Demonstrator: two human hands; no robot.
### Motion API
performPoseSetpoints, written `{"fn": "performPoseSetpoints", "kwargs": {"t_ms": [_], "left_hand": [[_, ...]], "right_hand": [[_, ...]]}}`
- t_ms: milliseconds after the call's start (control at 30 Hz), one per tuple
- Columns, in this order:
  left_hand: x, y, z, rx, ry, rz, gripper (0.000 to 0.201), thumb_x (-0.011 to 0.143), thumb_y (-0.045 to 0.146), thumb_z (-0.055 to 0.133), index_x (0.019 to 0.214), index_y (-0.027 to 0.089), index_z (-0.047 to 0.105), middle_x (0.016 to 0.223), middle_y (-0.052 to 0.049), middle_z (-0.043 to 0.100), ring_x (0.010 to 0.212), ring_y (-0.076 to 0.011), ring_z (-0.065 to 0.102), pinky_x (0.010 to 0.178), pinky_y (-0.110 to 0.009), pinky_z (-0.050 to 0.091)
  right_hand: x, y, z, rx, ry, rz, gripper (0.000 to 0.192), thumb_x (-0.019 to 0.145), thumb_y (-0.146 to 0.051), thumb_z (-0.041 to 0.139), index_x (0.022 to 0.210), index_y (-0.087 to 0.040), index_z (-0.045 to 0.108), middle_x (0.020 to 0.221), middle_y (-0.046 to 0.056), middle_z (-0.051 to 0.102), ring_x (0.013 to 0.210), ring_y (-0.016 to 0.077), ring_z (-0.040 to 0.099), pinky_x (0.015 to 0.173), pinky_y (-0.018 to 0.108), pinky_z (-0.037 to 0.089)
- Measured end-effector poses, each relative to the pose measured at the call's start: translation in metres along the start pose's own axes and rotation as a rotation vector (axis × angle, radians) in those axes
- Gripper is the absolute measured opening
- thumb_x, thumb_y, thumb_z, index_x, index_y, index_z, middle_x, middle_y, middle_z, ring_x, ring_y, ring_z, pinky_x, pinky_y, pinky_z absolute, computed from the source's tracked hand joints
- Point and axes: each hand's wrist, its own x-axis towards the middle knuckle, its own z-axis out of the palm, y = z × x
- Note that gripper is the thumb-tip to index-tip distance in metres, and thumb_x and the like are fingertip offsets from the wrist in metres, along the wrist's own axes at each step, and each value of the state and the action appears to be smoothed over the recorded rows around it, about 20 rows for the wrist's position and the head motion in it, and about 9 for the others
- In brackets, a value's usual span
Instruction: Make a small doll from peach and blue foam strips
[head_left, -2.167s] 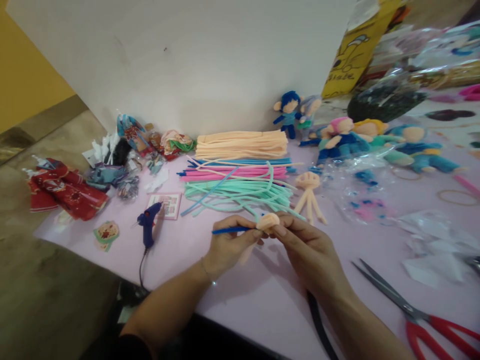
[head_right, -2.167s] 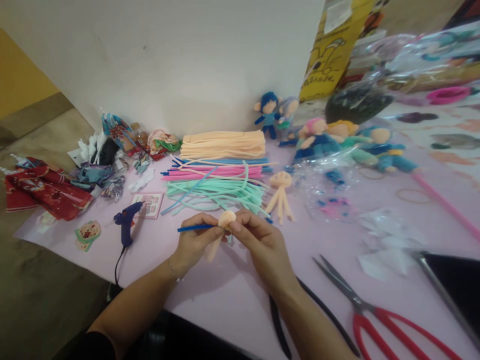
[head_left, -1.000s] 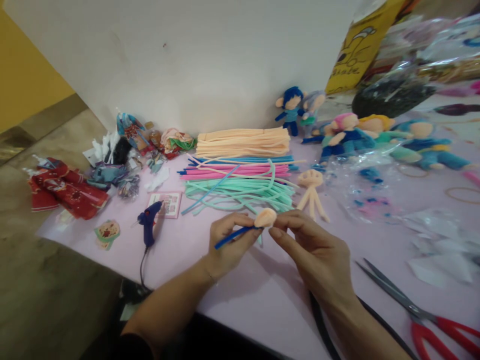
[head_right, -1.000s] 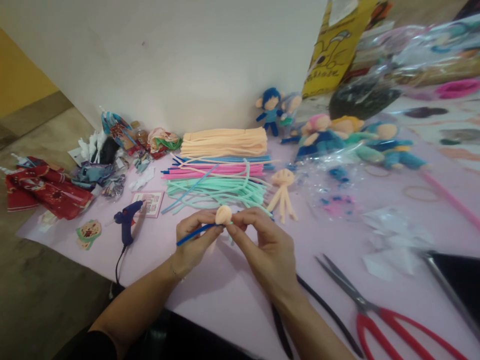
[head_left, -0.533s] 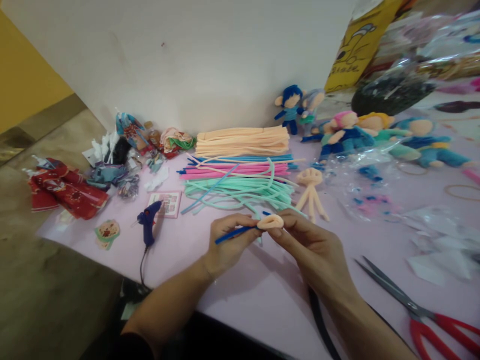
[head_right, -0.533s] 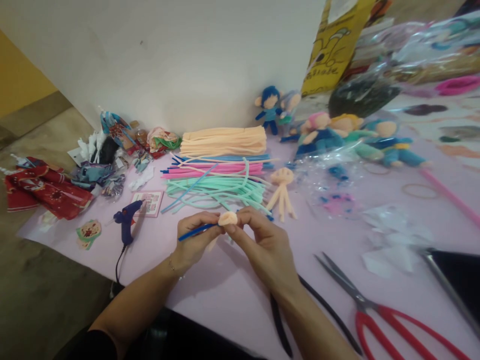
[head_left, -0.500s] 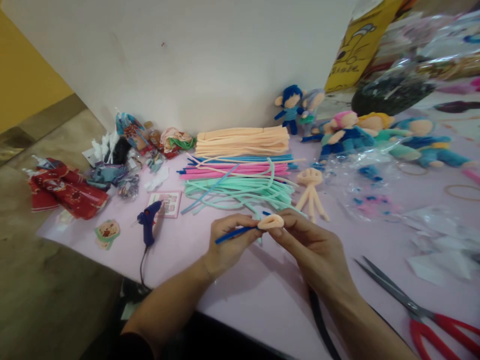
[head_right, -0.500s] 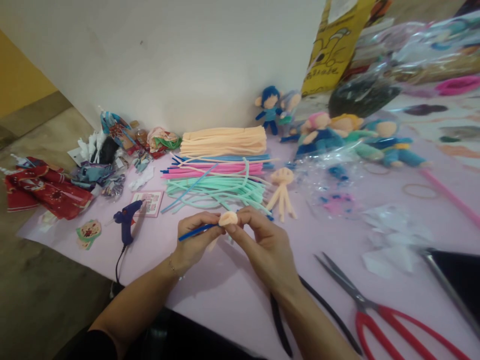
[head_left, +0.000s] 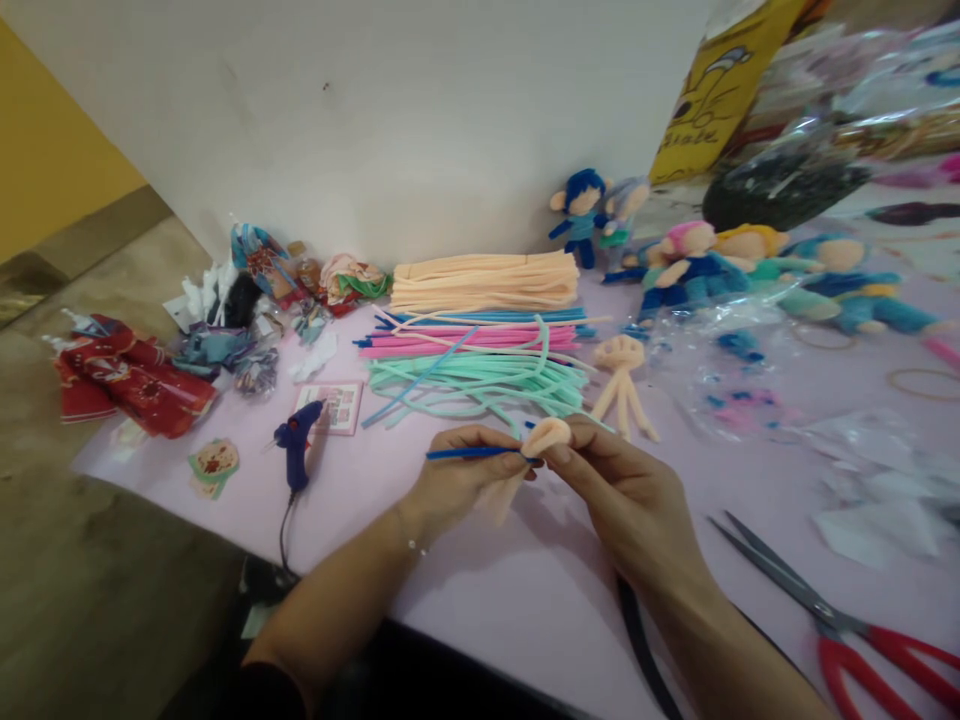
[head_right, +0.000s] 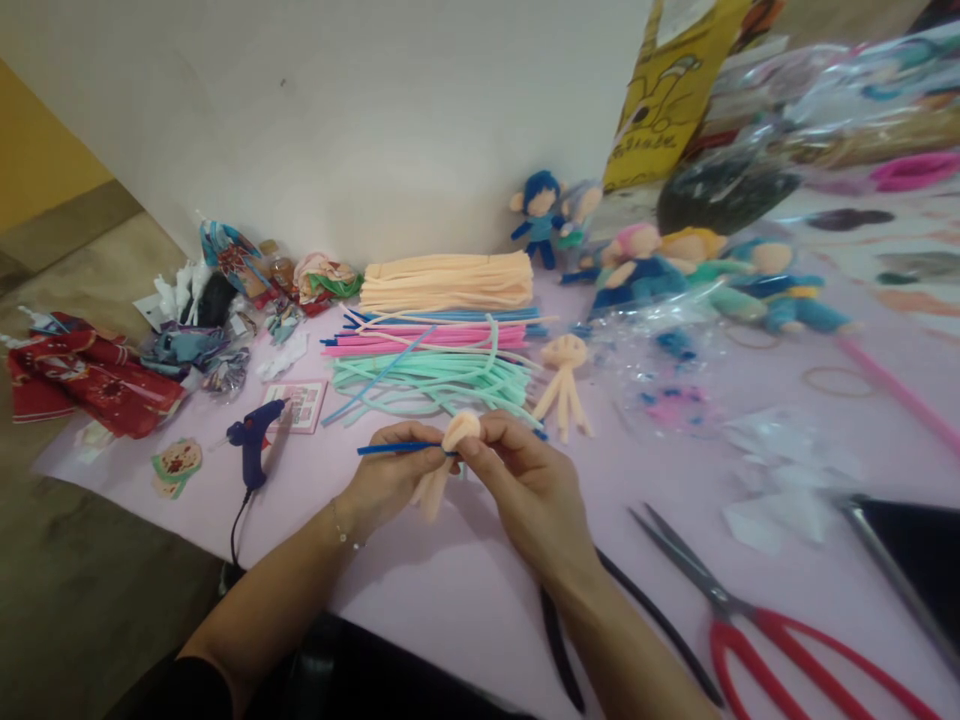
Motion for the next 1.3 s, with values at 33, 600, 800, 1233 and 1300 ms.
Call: {"fn": "performPoseSetpoints", "kwargs": {"t_ms": [33, 600, 800, 1233, 1300], "left_hand": [[0.0001, 0.0003, -0.0003, -0.012, -0.009, -0.016, 0.047, 0.044, 0.049, 0.099, 0.069, 0.017, 0.075, 0.067, -0.002, 0.074, 0.062, -0.0153, 0.068, 0.071, -0.034, 0.056], [-0.0019, 0.0038, -0.0049, 0.017, -0.115, -0.088, 0.045, 0.049, 0.049, 0.097, 0.073, 0.017, 0.078, 0.064, -0.002, 0.068, 0.063, -0.0147, 0.062, 0.069, -0.032, 0.049], [-0.0014, 0.003, -0.0056, 0.011, -0.129, -0.104, 0.046, 0.05, 0.05, 0.097, 0.074, 0.017, 0.078, 0.064, -0.001, 0.067, 0.063, -0.014, 0.063, 0.069, -0.031, 0.05], [-0.0036, 0.0057, -0.0032, 0.02, -0.111, -0.128, 0.049, 0.043, 0.049, 0.099, 0.07, 0.016, 0.076, 0.063, -0.002, 0.067, 0.063, -0.0149, 0.06, 0.072, -0.033, 0.049], [-0.0042, 0.0065, -0.0023, 0.022, -0.11, -0.127, 0.048, 0.044, 0.049, 0.099, 0.071, 0.016, 0.077, 0.064, -0.002, 0.067, 0.063, -0.0151, 0.06, 0.071, -0.033, 0.048]], "right_hand": [[0.0003, -0.0006, 0.0002, -0.002, -0.002, -0.006, 0.042, 0.081, -0.065, 0.075, 0.072, -0.024, 0.072, 0.07, 0.003, 0.065, 0.069, 0.02, 0.063, 0.067, 0.033, 0.054], [0.001, -0.0041, 0.0032, 0.007, -0.053, -0.043, 0.043, 0.081, -0.067, 0.074, 0.069, -0.026, 0.071, 0.069, 0.002, 0.065, 0.067, 0.0195, 0.063, 0.064, 0.031, 0.053], [0.0011, -0.0029, 0.0034, 0.003, -0.04, -0.043, 0.044, 0.081, -0.068, 0.073, 0.069, -0.026, 0.071, 0.068, 0.002, 0.066, 0.067, 0.0198, 0.064, 0.063, 0.031, 0.054], [0.0005, 0.0001, 0.0006, 0.035, -0.052, -0.094, 0.038, 0.084, -0.061, 0.075, 0.069, -0.026, 0.072, 0.068, 0.002, 0.067, 0.068, 0.0189, 0.065, 0.065, 0.03, 0.054], [0.0005, 0.0022, -0.0008, 0.046, -0.065, -0.107, 0.037, 0.085, -0.06, 0.074, 0.071, -0.026, 0.074, 0.07, 0.002, 0.067, 0.07, 0.0189, 0.065, 0.066, 0.03, 0.053]]}}
